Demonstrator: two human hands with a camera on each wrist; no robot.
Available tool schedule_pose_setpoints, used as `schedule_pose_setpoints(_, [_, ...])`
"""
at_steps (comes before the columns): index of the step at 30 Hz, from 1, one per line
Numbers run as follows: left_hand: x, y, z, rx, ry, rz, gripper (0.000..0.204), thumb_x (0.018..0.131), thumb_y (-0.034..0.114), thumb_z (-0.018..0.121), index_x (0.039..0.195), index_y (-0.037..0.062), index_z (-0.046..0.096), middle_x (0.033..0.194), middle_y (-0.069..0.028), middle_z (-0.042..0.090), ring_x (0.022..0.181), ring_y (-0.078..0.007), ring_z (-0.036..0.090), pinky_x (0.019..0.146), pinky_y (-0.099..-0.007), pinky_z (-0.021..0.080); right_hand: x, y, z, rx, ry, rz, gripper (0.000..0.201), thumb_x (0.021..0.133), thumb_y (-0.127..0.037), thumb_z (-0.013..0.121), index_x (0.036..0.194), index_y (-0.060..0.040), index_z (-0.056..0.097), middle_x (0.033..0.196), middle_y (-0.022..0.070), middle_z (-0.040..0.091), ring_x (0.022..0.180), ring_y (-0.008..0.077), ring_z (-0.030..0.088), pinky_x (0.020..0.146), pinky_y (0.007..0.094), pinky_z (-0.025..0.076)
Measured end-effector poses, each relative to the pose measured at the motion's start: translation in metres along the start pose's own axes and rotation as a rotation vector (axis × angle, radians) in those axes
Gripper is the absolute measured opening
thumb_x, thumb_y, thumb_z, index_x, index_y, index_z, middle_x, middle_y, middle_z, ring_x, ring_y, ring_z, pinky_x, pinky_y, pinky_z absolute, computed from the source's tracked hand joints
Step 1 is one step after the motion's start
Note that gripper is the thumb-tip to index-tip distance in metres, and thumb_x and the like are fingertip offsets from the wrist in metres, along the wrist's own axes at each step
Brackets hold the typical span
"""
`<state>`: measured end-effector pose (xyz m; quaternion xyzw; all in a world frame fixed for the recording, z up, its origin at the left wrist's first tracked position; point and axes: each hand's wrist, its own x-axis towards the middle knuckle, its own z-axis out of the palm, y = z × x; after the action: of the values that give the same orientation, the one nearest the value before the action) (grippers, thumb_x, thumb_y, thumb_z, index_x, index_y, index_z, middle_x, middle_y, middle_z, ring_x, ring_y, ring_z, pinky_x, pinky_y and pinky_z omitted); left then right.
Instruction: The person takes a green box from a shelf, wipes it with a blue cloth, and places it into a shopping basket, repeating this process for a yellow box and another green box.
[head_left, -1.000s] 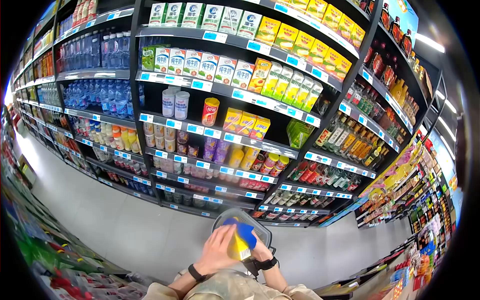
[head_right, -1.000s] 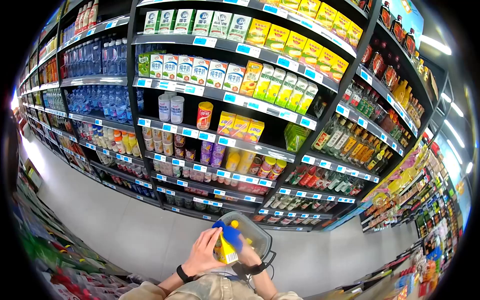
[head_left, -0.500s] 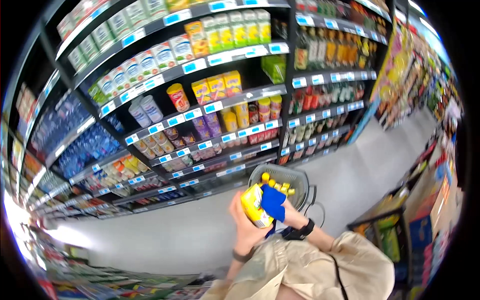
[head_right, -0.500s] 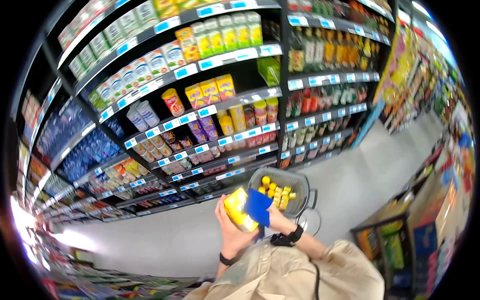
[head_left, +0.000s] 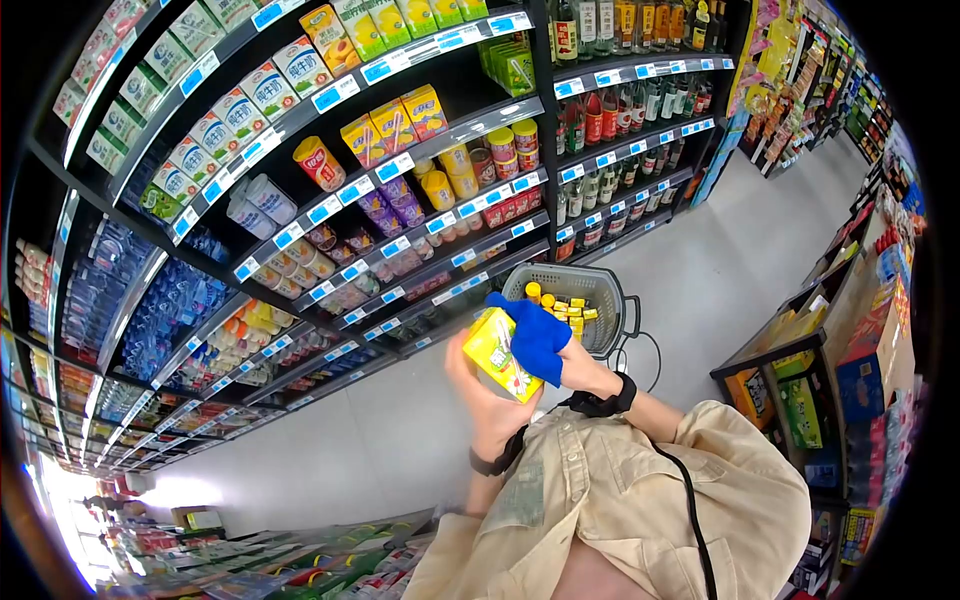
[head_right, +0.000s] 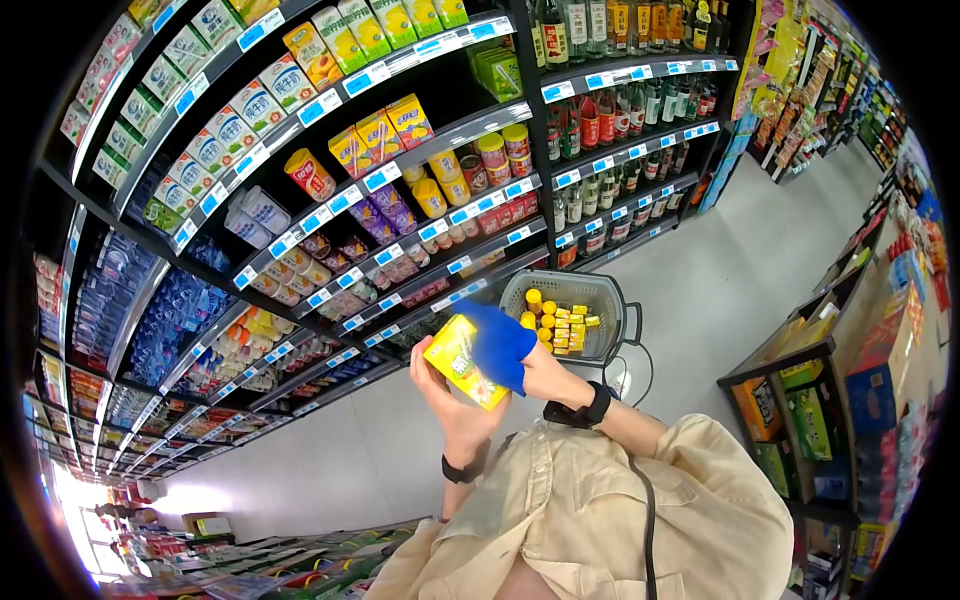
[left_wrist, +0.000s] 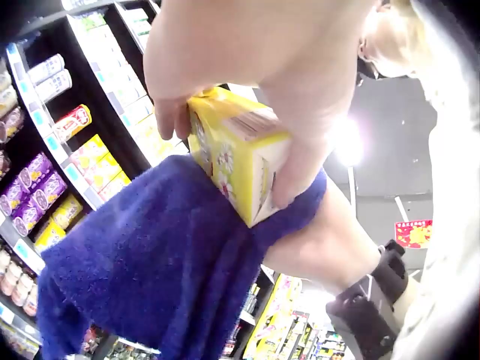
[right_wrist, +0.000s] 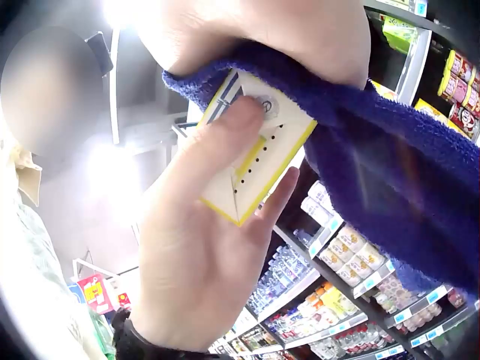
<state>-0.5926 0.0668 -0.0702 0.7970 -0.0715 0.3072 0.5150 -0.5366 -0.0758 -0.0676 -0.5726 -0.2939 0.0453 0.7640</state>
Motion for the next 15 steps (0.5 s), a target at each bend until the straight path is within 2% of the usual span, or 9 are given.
schedule_pose_setpoints(1, [0.001, 0.0, 0.0, 0.022, 0.002, -0.003, 0.12, 0.058, 0.01, 0.091, 0.153, 0.0023, 0.019, 0.149, -0.0168, 0.029, 0.136, -0.0303, 0.041, 0.113, -0.0428, 0.037, -0.002, 0.002, -0.002, -0.041, -0.028, -0.013, 0.049, 0.095, -0.011, 0.066, 0.141, -0.001, 0.052, 0.135, 0.0079, 0.06, 0.116, 0.0119, 0.055, 0.1, 0.0293, 0.046])
schedule_pose_setpoints(4, [-0.001, -0.005, 0.0, 0.045, 0.142, -0.053, 0.123, 0.059, 0.008, 0.09, 0.156, 0.002, 0.015, 0.148, -0.017, 0.032, 0.135, -0.0299, 0.043, 0.112, -0.0428, 0.038, -0.005, 0.002, -0.003, -0.127, -0.087, -0.074, 0.05, 0.094, -0.01, 0.068, 0.141, -0.0008, 0.052, 0.14, 0.0101, 0.059, 0.119, 0.0142, 0.056, 0.102, 0.0313, 0.046])
schedule_pose_setpoints(7, [0.003, -0.018, -0.001, -0.104, 0.278, -0.091, 0.119, 0.056, 0.013, 0.091, 0.153, 0.0002, 0.023, 0.146, -0.0203, 0.034, 0.137, -0.0355, 0.037, 0.115, -0.0473, 0.029, -0.011, 0.0, 0.003, -0.084, -0.084, -0.029, 0.055, 0.093, -0.009, 0.069, 0.144, -0.0011, 0.05, 0.146, 0.0118, 0.055, 0.125, 0.0164, 0.054, 0.104, 0.0338, 0.045])
schedule_pose_setpoints(10, [0.003, -0.023, -0.006, -0.072, 0.272, -0.141, 0.121, 0.056, 0.012, 0.091, 0.154, -0.0006, 0.021, 0.145, -0.0205, 0.035, 0.136, -0.0352, 0.038, 0.116, -0.0474, 0.029, -0.014, -0.006, 0.012, -0.031, -0.045, 0.05, 0.059, 0.095, -0.008, 0.065, 0.149, -0.0015, 0.044, 0.145, 0.009, 0.055, 0.126, 0.0146, 0.053, 0.106, 0.0337, 0.043])
schedule_pose_setpoints(12, [0.002, -0.019, -0.007, -0.088, 0.263, -0.172, 0.12, 0.056, 0.01, 0.09, 0.153, -0.001, 0.021, 0.143, -0.0209, 0.038, 0.135, -0.0348, 0.041, 0.115, -0.0465, 0.03, -0.02, -0.013, 0.006, 0.124, -0.043, 0.372, 0.058, 0.096, -0.009, 0.063, 0.15, -0.001, 0.043, 0.145, 0.0067, 0.054, 0.126, 0.0127, 0.051, 0.107, 0.0325, 0.041])
schedule_pose_setpoints(15, [0.001, 0.004, -0.001, -0.4, 0.187, -0.312, 0.12, 0.055, 0.013, 0.091, 0.152, -0.0016, 0.023, 0.141, -0.0207, 0.039, 0.133, -0.0345, 0.042, 0.114, -0.0458, 0.032, -0.023, 0.005, 0.004, 0.16, -0.026, 0.255, 0.061, 0.098, -0.014, 0.064, 0.152, -0.002, 0.039, 0.145, 0.0034, 0.051, 0.126, 0.0093, 0.046, 0.108, 0.0289, 0.039])
